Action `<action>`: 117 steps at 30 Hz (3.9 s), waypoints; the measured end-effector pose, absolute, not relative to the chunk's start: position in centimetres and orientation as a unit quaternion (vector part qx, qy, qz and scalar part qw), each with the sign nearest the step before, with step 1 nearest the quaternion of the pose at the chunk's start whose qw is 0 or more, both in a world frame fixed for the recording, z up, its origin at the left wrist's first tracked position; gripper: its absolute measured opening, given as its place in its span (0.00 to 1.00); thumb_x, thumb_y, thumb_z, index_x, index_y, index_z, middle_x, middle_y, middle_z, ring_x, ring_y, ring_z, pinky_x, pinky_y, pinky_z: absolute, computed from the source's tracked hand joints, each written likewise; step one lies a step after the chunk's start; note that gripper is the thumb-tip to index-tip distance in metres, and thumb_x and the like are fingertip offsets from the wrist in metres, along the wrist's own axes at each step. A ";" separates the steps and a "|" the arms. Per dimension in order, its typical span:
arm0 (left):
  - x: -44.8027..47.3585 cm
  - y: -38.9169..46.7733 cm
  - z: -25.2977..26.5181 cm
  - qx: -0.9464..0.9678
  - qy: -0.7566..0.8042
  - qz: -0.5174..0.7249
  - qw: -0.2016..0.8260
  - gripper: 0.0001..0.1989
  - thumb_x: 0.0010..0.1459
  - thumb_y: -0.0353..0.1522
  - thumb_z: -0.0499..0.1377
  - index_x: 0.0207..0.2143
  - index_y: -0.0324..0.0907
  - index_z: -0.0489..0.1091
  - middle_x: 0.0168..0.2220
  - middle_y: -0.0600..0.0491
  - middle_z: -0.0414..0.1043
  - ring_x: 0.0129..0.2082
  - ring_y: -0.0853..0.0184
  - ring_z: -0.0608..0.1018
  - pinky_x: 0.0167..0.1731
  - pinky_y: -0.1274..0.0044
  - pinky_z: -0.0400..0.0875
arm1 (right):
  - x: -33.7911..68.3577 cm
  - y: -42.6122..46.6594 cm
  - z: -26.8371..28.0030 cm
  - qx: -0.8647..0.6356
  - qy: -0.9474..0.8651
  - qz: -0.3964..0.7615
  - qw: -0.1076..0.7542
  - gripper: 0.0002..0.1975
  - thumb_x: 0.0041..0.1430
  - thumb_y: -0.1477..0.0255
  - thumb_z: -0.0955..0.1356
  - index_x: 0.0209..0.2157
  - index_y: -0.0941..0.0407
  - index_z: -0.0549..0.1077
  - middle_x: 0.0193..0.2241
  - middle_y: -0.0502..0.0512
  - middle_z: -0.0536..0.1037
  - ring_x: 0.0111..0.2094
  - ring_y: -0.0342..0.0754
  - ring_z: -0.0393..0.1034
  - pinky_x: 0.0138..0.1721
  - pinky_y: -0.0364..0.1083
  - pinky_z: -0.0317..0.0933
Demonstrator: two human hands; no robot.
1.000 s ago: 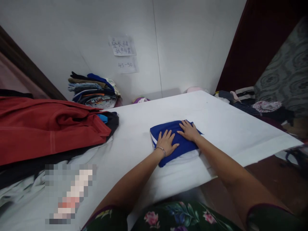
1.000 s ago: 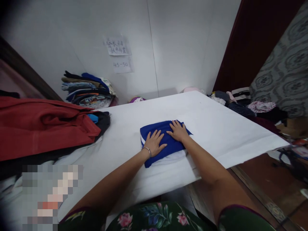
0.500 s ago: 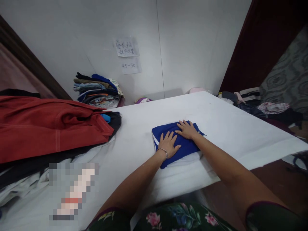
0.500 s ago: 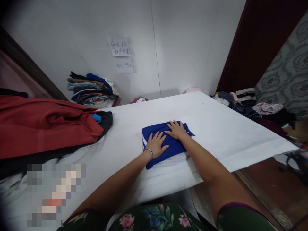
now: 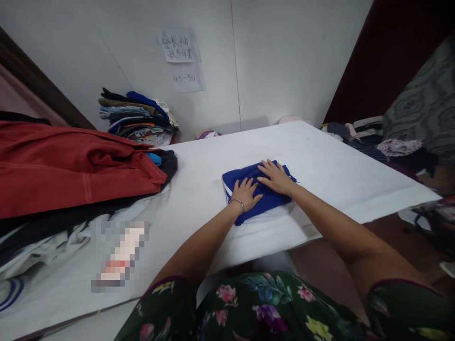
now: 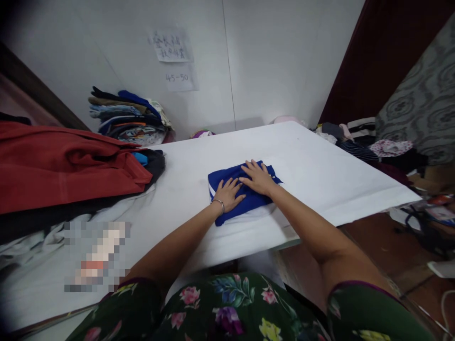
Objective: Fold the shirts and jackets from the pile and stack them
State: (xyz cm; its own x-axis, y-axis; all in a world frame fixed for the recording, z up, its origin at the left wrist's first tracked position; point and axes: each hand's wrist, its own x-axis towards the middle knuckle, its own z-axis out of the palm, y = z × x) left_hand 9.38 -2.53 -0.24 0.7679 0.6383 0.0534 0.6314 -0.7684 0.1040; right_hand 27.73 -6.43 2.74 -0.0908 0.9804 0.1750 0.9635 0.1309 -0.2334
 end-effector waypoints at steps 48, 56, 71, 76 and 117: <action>8.7 3.7 -0.9 0.876 0.462 0.077 0.116 0.31 0.61 0.51 0.41 0.61 0.49 0.58 0.66 0.51 0.51 0.65 0.56 0.52 0.61 0.54 0.41 | 29.8 -5.5 -0.7 -0.760 -0.645 0.054 0.066 0.37 0.62 0.47 0.51 0.65 0.54 0.53 0.67 0.57 0.46 0.67 0.55 0.37 0.62 0.61 0.41; 6.7 3.5 -1.1 0.717 0.578 0.282 0.268 0.23 0.62 0.42 0.48 0.55 0.43 0.66 0.64 0.48 0.54 0.66 0.59 0.52 0.63 0.67 0.45 | 29.7 -5.8 -0.8 -0.763 -0.641 0.045 0.070 0.37 0.62 0.47 0.51 0.64 0.54 0.53 0.67 0.55 0.46 0.67 0.55 0.38 0.62 0.60 0.43; 3.2 0.5 -0.2 0.557 0.566 0.243 0.556 0.26 0.52 0.53 0.57 0.37 0.38 0.70 0.31 0.47 0.76 0.29 0.63 0.79 0.27 0.73 0.74 | 29.9 -5.8 -1.2 -0.765 -0.637 0.037 0.085 0.36 0.61 0.48 0.52 0.64 0.53 0.54 0.67 0.56 0.48 0.66 0.58 0.39 0.61 0.60 0.44; 4.3 -0.4 -0.4 0.644 0.583 0.264 0.420 0.23 0.48 0.43 0.65 0.43 0.41 0.68 0.43 0.45 0.76 0.41 0.59 0.78 0.39 0.72 0.72 | 30.0 -5.9 -0.9 -0.765 -0.635 0.038 0.097 0.35 0.62 0.48 0.54 0.64 0.54 0.55 0.67 0.55 0.48 0.66 0.57 0.39 0.62 0.60 0.43; -3.4 -5.5 -1.3 0.897 0.330 0.266 0.124 0.11 0.56 0.31 0.59 0.42 0.44 0.74 0.43 0.50 0.74 0.46 0.61 0.73 0.48 0.67 0.67 | 27.3 -17.3 -2.3 -0.544 -0.788 0.009 0.288 0.24 0.59 0.69 0.66 0.57 0.51 0.64 0.62 0.58 0.61 0.64 0.55 0.50 0.59 0.62 0.52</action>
